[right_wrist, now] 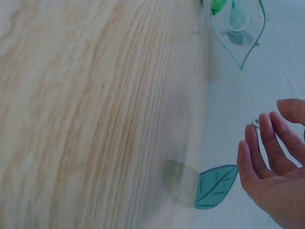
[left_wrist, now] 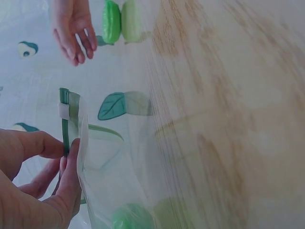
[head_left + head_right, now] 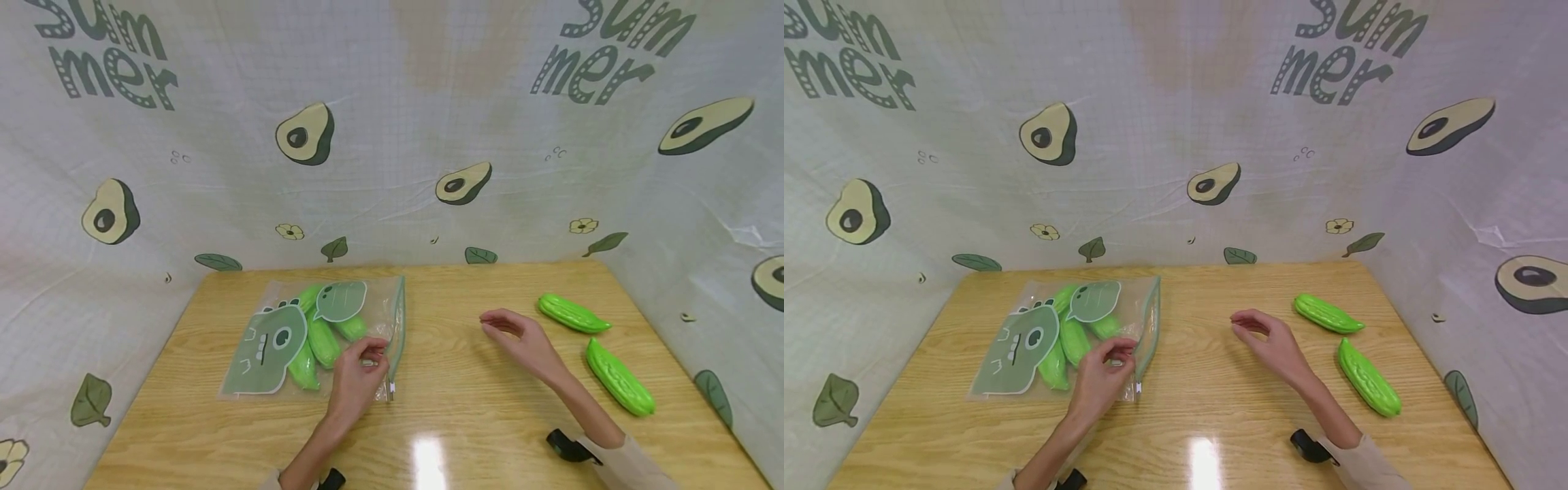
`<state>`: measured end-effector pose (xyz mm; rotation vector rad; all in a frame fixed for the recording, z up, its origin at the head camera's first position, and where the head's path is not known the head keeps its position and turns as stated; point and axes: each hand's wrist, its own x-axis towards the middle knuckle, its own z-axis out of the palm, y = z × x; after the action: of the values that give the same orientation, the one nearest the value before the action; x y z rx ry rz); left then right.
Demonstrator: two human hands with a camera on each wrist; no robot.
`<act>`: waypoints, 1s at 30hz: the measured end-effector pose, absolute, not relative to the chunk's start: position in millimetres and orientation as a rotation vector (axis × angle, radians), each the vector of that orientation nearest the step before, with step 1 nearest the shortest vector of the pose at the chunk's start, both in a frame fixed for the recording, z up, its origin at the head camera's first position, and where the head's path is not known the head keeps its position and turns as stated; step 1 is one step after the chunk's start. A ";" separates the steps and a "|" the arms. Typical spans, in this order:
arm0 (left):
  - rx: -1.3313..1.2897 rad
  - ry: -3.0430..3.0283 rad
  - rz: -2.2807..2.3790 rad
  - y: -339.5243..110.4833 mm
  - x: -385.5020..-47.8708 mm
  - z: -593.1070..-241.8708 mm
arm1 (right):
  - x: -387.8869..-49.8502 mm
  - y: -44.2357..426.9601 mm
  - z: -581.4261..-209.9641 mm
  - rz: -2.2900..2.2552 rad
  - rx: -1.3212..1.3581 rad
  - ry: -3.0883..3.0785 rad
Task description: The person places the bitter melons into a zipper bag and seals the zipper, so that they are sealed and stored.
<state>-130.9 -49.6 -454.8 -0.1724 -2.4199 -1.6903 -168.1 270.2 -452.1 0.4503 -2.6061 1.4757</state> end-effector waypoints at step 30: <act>-0.153 -2.429 -1.692 -49.2 -129.5 -454.3 | -124.8 320.4 -443.5 1.288 0.282 -2.551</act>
<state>-129.5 -49.2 -454.3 -0.1535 -2.4293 -1.6922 -124.8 320.4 -443.5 0.2816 -2.5513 1.2881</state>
